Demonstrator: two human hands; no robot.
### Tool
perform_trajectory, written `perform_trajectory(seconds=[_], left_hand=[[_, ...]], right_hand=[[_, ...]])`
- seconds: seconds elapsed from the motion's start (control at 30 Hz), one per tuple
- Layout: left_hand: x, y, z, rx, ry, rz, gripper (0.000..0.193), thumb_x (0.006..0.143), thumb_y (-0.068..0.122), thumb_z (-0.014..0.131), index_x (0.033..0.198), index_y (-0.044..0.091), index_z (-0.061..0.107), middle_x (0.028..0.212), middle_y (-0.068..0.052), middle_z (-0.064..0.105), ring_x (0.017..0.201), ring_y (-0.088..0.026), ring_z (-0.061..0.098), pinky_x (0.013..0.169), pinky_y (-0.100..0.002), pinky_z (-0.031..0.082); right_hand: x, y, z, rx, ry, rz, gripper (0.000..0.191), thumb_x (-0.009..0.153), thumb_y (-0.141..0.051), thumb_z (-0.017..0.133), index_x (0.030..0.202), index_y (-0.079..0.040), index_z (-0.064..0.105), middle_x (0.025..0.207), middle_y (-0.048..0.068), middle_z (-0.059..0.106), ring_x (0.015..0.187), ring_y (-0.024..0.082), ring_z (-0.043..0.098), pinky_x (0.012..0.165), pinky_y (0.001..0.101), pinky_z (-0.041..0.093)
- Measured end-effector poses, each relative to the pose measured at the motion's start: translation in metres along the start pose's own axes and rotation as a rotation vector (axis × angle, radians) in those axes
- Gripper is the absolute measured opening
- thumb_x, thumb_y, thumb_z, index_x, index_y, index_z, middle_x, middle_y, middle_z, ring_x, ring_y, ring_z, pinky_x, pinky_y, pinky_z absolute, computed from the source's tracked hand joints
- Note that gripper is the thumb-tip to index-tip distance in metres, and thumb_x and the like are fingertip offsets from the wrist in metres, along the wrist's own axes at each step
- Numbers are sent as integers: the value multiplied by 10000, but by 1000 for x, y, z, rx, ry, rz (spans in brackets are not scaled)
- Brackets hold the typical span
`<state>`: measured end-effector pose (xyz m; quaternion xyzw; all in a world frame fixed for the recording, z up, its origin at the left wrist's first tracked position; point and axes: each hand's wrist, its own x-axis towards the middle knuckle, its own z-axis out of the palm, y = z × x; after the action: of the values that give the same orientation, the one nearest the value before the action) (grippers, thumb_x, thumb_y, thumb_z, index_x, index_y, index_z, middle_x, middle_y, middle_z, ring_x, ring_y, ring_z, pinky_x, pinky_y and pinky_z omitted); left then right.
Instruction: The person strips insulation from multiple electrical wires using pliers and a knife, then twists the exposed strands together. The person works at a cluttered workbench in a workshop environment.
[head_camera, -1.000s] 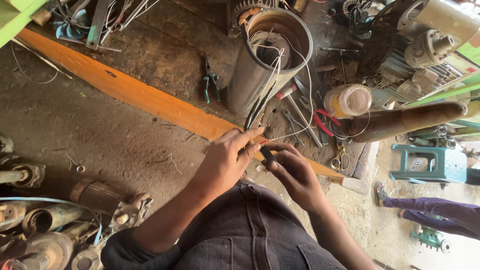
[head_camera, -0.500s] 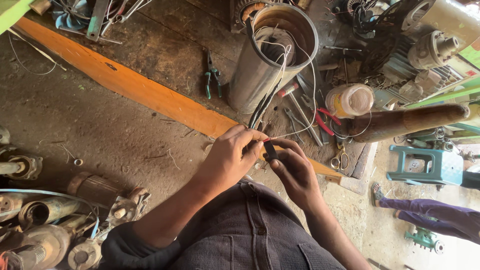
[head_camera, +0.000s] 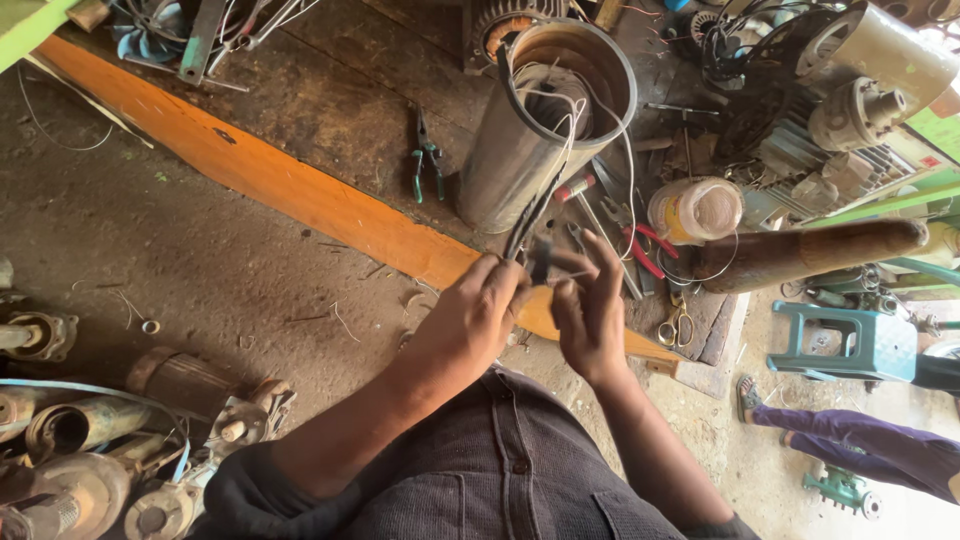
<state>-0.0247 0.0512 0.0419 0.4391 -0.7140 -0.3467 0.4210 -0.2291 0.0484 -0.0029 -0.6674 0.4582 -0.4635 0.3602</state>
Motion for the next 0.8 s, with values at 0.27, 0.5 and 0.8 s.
perform_trajectory(seconds=[0.27, 0.5, 0.8], left_hand=[[-1, -1, 0, -10, 45, 47, 158, 977, 115, 676, 1103, 22, 659, 976, -178, 660, 828, -347, 710, 712, -401, 589], [9, -12, 7, -115, 85, -92, 162, 986, 155, 666, 1003, -2, 629, 947, -208, 614, 765, -358, 675, 664, -425, 544], [0, -16, 9, -80, 64, 145, 195, 1063, 126, 587, 1198, 3, 519, 1083, -258, 595, 944, -443, 644, 795, -467, 545]], right_hand=[[-10, -65, -31, 486, 14, 210, 461, 1057, -42, 503, 1485, -85, 337, 1245, 160, 674, 653, 68, 508, 590, 200, 435], [-17, -49, -3, -181, 127, 79, 253, 1018, 70, 617, 1232, -27, 522, 1059, 129, 596, 663, 103, 470, 596, 242, 400], [-9, -32, -3, -598, -37, -218, 194, 1033, -37, 615, 1113, -1, 442, 1182, 147, 679, 789, 154, 649, 700, 283, 524]])
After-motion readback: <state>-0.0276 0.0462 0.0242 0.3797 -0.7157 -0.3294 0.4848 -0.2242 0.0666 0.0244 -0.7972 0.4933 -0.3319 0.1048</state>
